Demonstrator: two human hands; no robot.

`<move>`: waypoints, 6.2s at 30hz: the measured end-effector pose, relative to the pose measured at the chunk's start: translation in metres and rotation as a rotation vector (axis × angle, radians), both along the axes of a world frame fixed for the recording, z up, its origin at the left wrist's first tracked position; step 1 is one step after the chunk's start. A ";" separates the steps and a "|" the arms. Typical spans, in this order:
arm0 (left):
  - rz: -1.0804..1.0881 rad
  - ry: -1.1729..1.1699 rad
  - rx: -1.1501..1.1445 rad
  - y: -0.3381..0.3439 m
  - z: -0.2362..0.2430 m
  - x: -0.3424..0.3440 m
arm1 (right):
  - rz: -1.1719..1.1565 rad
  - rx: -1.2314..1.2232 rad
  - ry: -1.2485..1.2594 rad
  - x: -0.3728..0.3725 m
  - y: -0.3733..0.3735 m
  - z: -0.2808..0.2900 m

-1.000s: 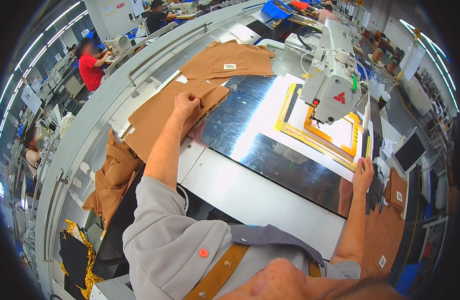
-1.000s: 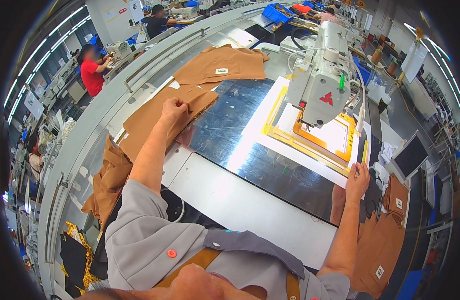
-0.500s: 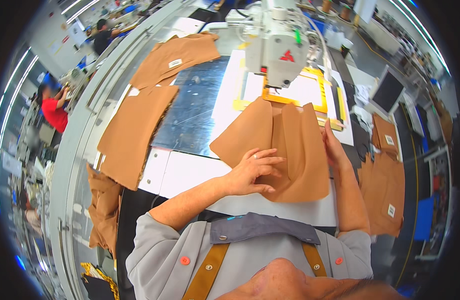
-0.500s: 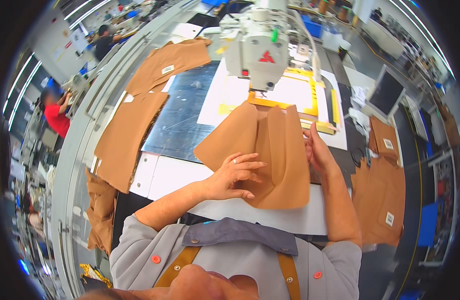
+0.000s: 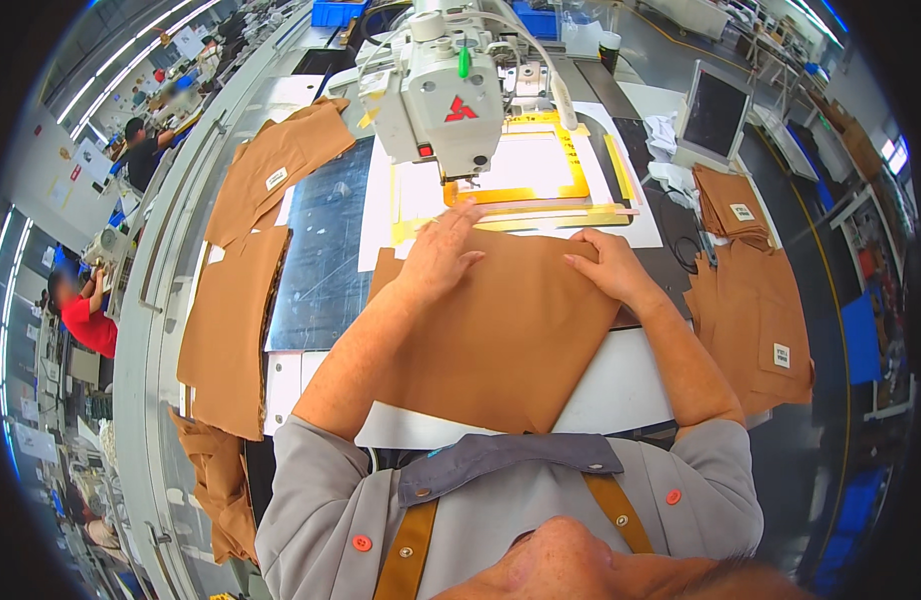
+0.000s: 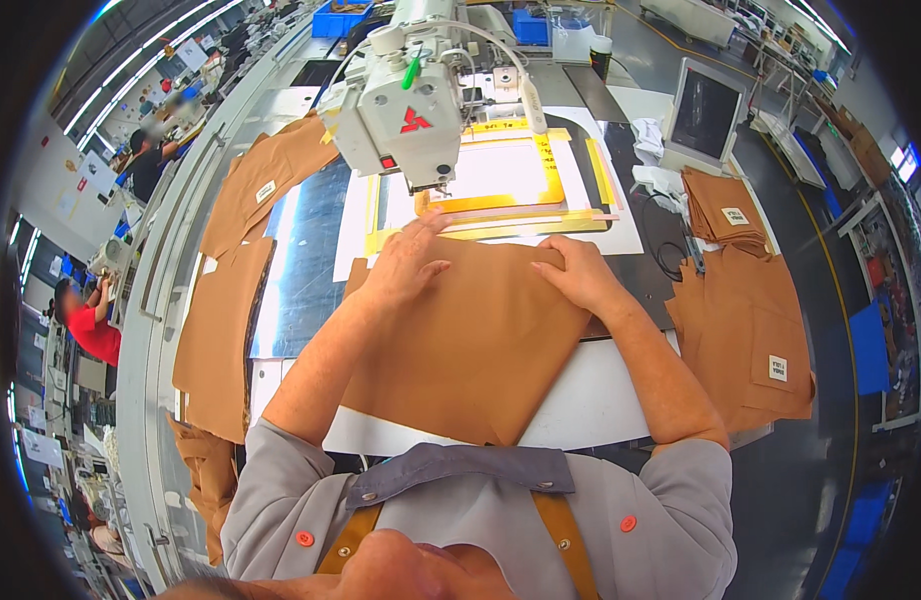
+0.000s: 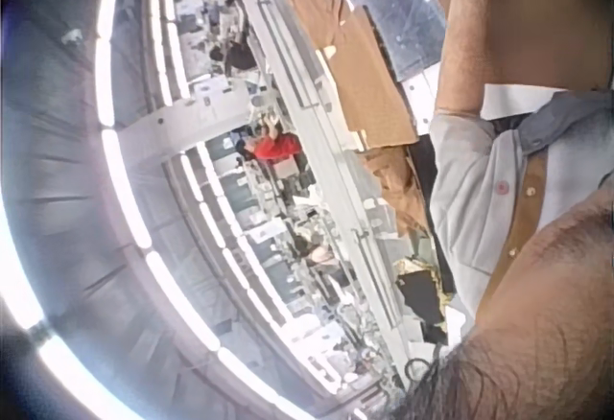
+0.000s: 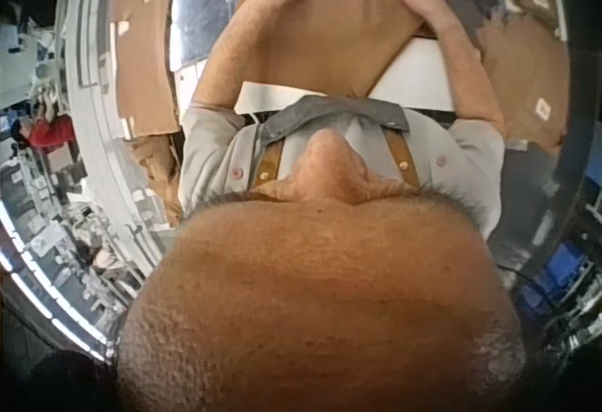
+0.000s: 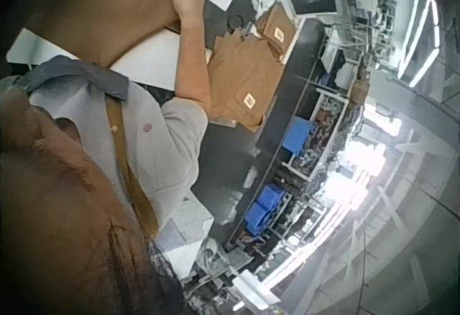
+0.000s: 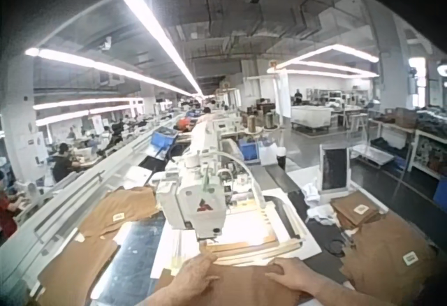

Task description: The person places a piece of fabric into a sewing machine, aligns a patch onto the fabric, and uses the sewing machine to stitch the patch onto the fabric.

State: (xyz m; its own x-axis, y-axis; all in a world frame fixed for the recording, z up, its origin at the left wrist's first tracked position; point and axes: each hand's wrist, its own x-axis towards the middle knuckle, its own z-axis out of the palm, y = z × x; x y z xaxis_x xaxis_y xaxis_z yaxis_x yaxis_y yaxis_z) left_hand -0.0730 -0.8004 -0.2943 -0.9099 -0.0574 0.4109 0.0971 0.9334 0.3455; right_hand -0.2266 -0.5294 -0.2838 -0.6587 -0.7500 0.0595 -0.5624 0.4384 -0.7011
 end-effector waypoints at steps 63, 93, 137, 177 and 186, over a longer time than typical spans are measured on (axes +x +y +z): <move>0.292 -0.367 -0.082 -0.094 0.018 -0.047 | -0.266 -0.112 0.339 -0.196 -0.022 -0.012; 0.263 -0.336 -0.070 -0.040 -0.006 0.032 | -0.119 0.270 0.648 -0.084 0.053 -0.029; 0.355 -0.270 -0.145 -0.039 -0.016 0.035 | -0.140 0.259 0.722 -0.087 0.053 -0.031; 0.044 0.038 -0.300 0.013 -0.004 0.028 | -0.217 -0.325 0.547 -0.059 0.074 0.047; -0.389 0.004 -0.180 0.076 -0.013 0.003 | 0.229 -0.149 0.357 -0.025 -0.016 -0.007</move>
State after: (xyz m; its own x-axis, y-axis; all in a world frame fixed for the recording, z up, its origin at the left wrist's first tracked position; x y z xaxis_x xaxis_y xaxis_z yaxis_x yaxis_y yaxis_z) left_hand -0.0705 -0.7244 -0.3077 -0.8481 0.3624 0.3866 0.4545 0.8725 0.1791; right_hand -0.2514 -0.5458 -0.2904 -0.3955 -0.8399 0.3717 -0.8513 0.1833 -0.4917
